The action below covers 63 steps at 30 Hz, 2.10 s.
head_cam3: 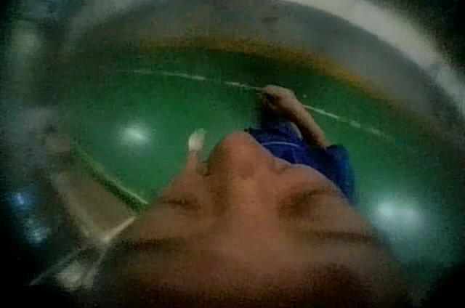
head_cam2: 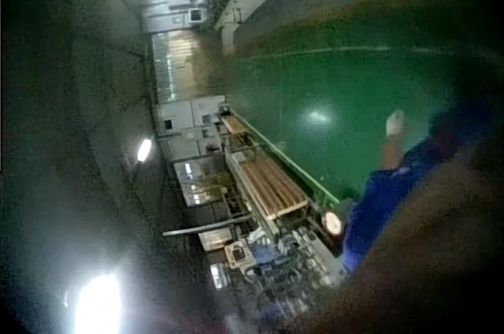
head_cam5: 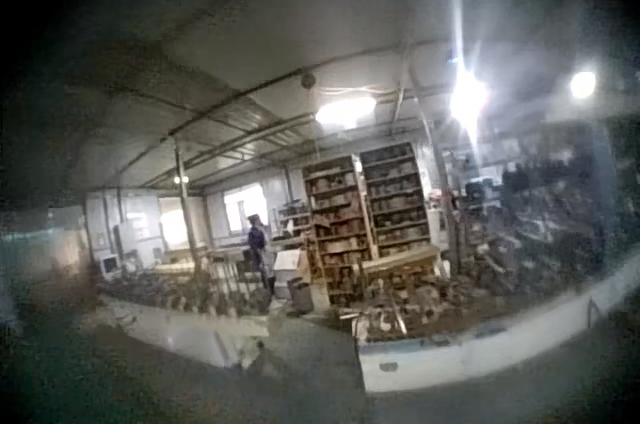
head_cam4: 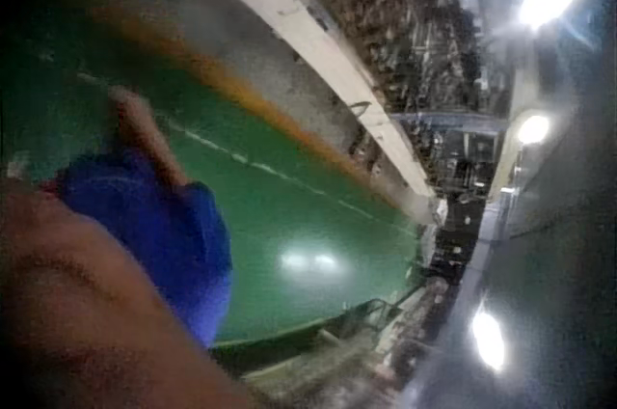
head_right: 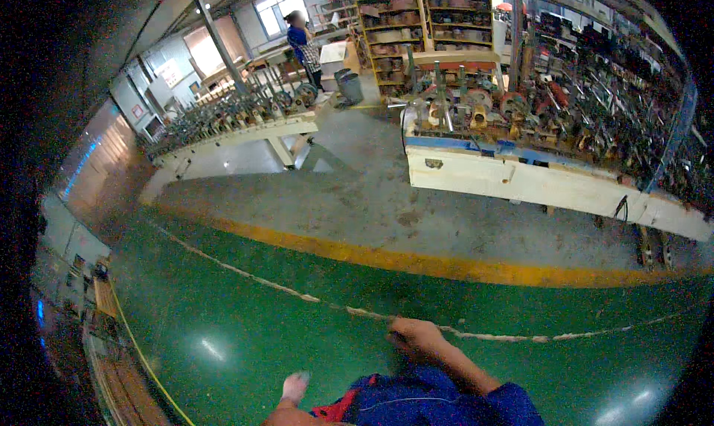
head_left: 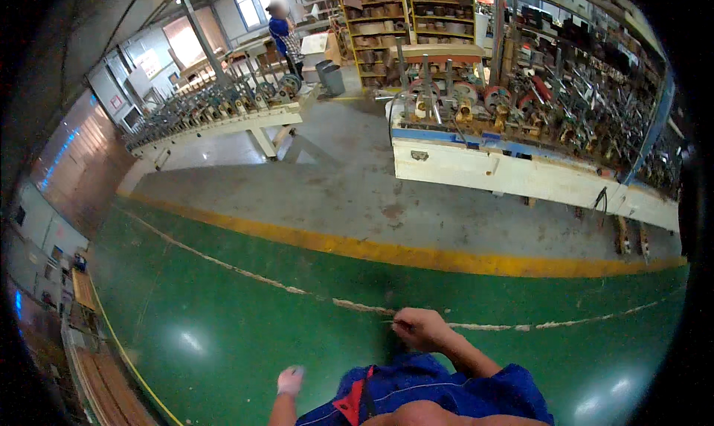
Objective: The person uses a small hex key to adjust a screw on a large industrial machine component, then uses both hands to pull a lever and slide a metal assembly along a rail.
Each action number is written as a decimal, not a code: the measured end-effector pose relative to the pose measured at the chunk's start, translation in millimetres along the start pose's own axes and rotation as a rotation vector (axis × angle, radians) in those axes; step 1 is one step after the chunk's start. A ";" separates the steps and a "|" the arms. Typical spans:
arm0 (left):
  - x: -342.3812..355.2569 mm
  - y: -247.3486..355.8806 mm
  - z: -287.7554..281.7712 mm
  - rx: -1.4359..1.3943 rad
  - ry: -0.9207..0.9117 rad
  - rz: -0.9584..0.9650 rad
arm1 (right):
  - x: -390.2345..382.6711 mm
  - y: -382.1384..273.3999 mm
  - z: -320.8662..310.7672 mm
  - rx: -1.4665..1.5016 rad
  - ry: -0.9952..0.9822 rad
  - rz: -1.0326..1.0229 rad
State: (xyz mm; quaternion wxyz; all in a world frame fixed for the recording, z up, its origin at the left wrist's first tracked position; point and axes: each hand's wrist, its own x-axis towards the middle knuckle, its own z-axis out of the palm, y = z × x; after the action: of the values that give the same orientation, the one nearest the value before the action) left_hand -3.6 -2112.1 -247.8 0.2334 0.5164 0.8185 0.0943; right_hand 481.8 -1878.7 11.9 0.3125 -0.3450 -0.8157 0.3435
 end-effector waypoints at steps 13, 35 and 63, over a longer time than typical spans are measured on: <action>326.9 76.7 26.7 0.061 -0.554 -0.298 | 496.0 124.8 -64.9 0.974 0.174 0.170; 1211.7 607.5 -404.2 -0.123 0.168 0.522 | 1122.1 495.7 -272.9 0.006 0.304 0.062; 2101.6 1185.1 -646.5 0.634 -0.342 1.174 | 1824.1 1023.9 -576.9 -0.138 0.215 0.314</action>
State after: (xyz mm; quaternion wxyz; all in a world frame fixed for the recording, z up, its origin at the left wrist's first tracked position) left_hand -115.9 345.0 187.3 0.1074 0.9252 0.3430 -0.1217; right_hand 235.5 277.0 43.0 0.3159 -0.5233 -0.7353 0.2927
